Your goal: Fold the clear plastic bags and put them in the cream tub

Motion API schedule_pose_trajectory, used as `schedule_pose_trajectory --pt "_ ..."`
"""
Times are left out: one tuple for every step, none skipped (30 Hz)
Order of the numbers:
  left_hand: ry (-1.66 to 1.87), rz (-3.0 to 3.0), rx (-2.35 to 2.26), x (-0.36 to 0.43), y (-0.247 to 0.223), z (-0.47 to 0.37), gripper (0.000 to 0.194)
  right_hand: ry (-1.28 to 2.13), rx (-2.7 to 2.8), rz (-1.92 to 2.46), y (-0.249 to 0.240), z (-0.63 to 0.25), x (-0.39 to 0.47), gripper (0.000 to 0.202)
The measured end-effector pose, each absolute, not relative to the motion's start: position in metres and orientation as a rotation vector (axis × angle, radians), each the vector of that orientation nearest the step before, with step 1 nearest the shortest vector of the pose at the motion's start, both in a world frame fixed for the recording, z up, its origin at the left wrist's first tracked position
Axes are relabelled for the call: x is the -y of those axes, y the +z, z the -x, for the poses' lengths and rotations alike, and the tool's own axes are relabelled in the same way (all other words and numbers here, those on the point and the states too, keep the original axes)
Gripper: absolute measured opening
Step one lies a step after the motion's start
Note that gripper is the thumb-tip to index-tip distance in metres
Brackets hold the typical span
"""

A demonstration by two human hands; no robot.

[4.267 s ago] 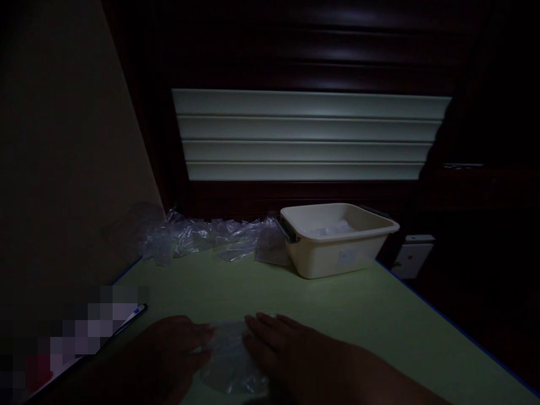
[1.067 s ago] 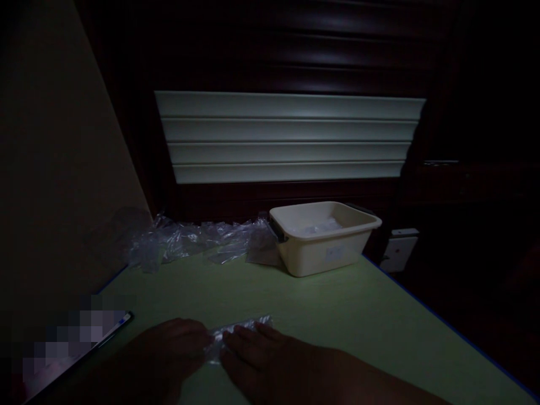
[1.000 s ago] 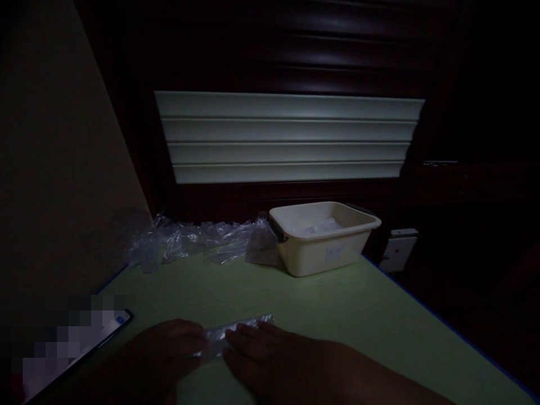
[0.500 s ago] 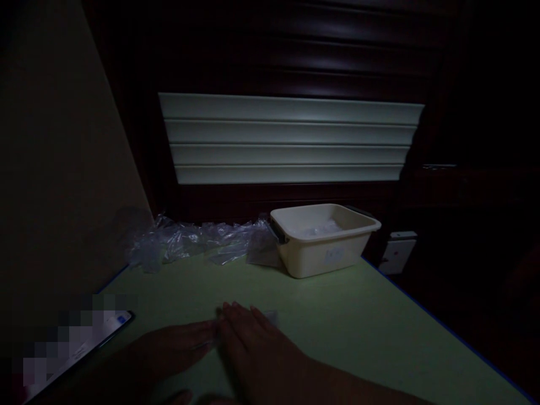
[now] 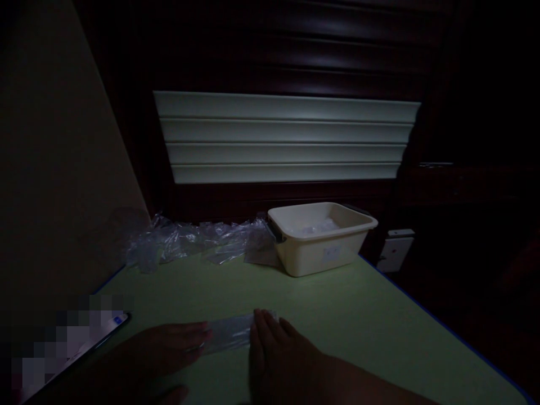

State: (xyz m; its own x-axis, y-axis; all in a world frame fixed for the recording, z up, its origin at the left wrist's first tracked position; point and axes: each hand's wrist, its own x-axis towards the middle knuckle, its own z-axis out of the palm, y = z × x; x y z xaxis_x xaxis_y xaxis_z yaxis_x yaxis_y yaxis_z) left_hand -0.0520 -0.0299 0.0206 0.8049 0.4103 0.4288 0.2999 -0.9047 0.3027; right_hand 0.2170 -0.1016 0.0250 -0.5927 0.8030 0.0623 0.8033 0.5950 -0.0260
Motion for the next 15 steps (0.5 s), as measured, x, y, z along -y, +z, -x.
schedule_pose_trajectory --pt "0.769 -2.765 -0.511 0.03 0.02 0.052 0.047 0.011 2.758 1.449 0.031 -0.216 0.102 0.08" --pt "0.785 -2.76 -0.478 0.03 0.02 0.051 0.047 0.02 2.761 1.529 0.037 -0.215 0.103 0.079" --pt "0.778 -2.75 -0.496 0.03 0.019 0.051 0.045 0.027 2.758 1.603 0.043 -0.212 0.104 0.075" --pt "0.765 -2.748 -0.515 0.029 0.019 0.051 0.042 0.025 2.736 1.672 0.05 -0.21 0.105 0.067" --pt "0.76 -2.757 -0.518 0.028 0.019 0.05 0.04 0.027 2.7 1.739 0.055 -0.208 0.106 0.057" --pt "0.759 -2.775 -0.501 0.027 0.02 0.05 0.04 0.022 2.671 1.793 0.06 -0.206 0.106 0.043" --pt "0.778 -2.793 -0.477 0.026 0.021 0.05 0.04 0.005 2.652 1.838 0.063 -0.206 0.105 0.03" --pt "0.802 -2.815 -0.441 0.026 0.022 0.05 0.04 -0.024 2.644 1.875 0.065 -0.206 0.104 0.021" --pt "0.826 -2.836 -0.411 0.026 0.023 0.049 0.041 -0.064 2.648 1.898 0.066 -0.207 0.102 0.018" --pt "0.845 -2.858 -0.386 0.026 0.025 0.049 0.042 -0.111 2.645 1.917 0.066 -0.208 0.099 0.019" --pt "0.864 -2.875 -0.384 0.026 0.027 0.048 0.042 -0.162 2.618 1.933 0.065 -0.209 0.096 0.019" --pt "0.883 -2.896 -0.39 0.027 0.03 0.046 0.042 -0.21 2.57 1.937 0.064 -0.21 0.093 0.018" --pt "0.897 -2.92 -0.404 0.029 0.033 0.044 0.041 -0.248 2.526 1.913 0.063 -0.21 0.09 0.017" --pt "0.893 -2.95 -0.413 0.03 0.036 0.042 0.041 -0.271 2.501 1.859 0.061 -0.209 0.088 0.016" --pt "0.88 -2.983 -0.422 0.032 0.039 0.039 0.04 -0.28 2.5 1.778 0.06 -0.207 0.086 0.015"
